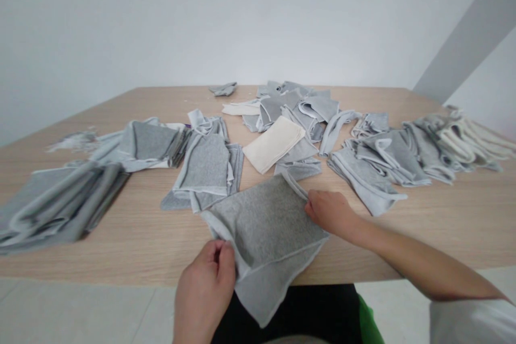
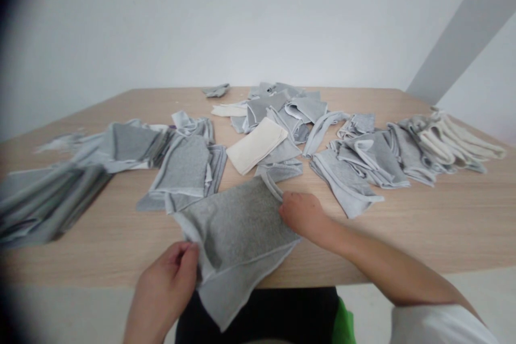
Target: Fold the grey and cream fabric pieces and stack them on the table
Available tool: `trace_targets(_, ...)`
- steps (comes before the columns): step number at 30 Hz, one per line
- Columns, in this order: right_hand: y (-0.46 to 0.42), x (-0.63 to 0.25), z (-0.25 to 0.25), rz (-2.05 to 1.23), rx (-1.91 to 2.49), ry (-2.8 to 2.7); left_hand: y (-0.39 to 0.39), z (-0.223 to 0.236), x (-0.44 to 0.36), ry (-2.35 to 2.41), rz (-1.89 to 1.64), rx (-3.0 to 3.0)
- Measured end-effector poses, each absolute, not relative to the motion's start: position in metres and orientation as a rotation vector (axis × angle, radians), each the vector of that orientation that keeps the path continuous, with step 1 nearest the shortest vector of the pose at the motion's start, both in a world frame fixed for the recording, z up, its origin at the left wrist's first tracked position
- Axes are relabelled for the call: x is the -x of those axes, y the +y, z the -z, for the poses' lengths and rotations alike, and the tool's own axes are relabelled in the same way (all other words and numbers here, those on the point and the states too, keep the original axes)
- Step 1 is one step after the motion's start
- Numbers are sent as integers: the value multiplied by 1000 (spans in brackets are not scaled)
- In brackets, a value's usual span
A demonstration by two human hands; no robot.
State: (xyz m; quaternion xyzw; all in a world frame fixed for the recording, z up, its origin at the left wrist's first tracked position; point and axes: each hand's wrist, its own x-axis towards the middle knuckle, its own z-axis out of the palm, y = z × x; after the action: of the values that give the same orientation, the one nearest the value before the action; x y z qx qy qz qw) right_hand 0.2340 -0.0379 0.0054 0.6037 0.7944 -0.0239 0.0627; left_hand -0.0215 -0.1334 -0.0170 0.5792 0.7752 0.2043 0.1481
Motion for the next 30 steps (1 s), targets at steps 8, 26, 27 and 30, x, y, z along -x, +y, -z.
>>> trace_targets(8, -40, -245, -2, 17, -1811, 2425, -132, 17, 18, 2132, -643, -1614)
trace_targets(26, -62, -274, 7, -163, -1963, 2330, -150, 8, 12, 1862, -531, -1783)
trace_targets(27, -62, -273, 7, -187, -1961, 2348, -151, 7, 13, 1863, -526, -1812)
trace_targets(30, -63, -272, 7, -233, -1919, 2416, -152, 7, 17, 1857, -723, -1938)
